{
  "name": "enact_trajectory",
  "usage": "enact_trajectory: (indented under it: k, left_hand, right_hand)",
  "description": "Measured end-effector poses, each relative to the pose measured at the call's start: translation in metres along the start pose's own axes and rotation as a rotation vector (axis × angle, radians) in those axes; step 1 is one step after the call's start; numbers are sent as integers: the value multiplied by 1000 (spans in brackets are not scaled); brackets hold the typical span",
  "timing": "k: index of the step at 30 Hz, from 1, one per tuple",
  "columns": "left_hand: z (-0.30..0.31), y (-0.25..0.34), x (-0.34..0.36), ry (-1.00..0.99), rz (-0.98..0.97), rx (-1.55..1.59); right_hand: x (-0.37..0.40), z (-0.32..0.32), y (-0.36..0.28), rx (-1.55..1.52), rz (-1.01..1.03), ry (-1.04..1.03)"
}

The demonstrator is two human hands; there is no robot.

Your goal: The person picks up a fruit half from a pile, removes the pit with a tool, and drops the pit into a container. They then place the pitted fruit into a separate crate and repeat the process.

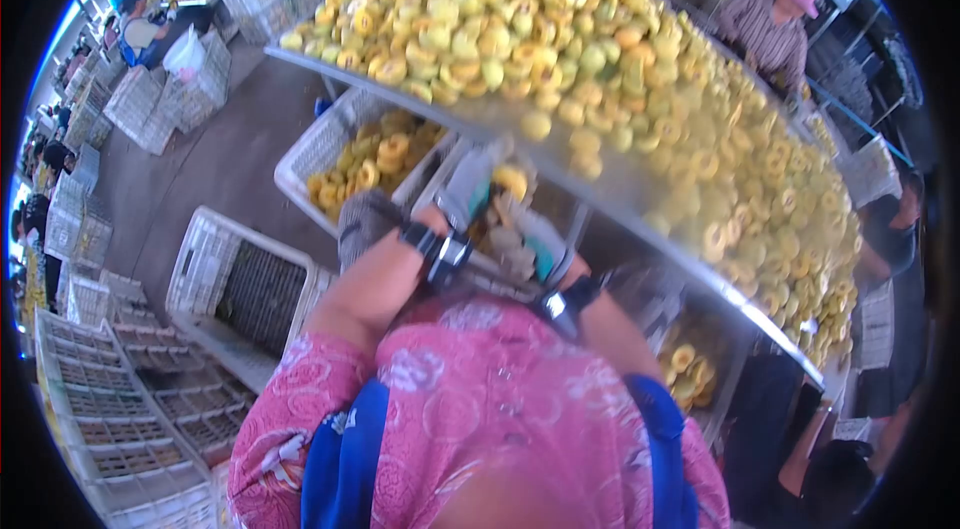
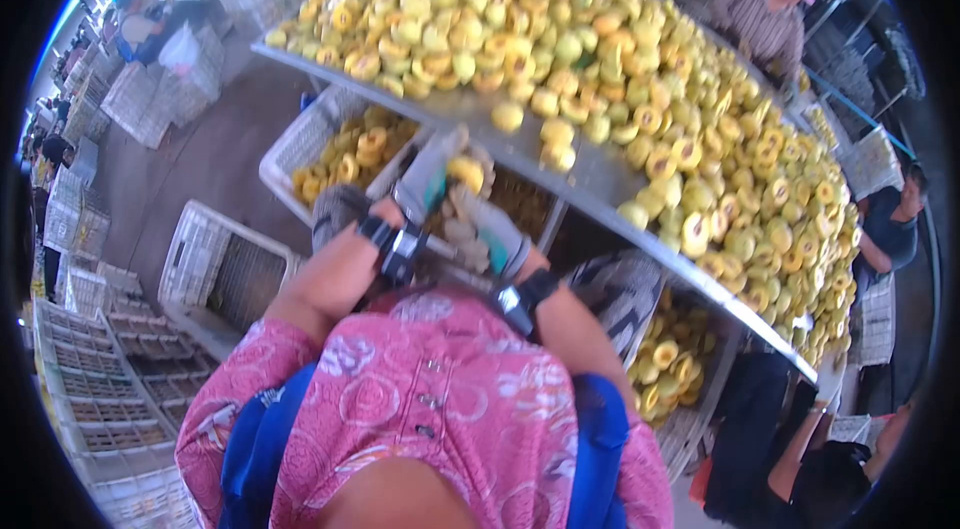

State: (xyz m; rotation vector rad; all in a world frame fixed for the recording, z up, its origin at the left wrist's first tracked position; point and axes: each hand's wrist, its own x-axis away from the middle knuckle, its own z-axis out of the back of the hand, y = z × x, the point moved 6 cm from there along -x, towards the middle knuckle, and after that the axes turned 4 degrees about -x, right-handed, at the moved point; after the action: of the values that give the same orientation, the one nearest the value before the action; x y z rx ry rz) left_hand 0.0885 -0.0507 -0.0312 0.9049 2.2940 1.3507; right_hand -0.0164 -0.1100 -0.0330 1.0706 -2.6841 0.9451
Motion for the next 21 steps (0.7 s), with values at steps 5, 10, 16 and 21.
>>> enact_trajectory:
  k: [5,10,16,21]
  left_hand:
    - [-1,-10,13,135,131,242]
    - [43,-13,-7,225,-107,405]
    - [103,74,4,790,-460,-1148]
    - [50,44,-89,446,-286,-1540]
  right_hand:
    - [-7,2,9,-309,-131,-329]
    - [-8,12,6,-427,-117,-493]
    - [-3,71,0,-242,25,-88]
    - [-12,80,1,-158,-53,63]
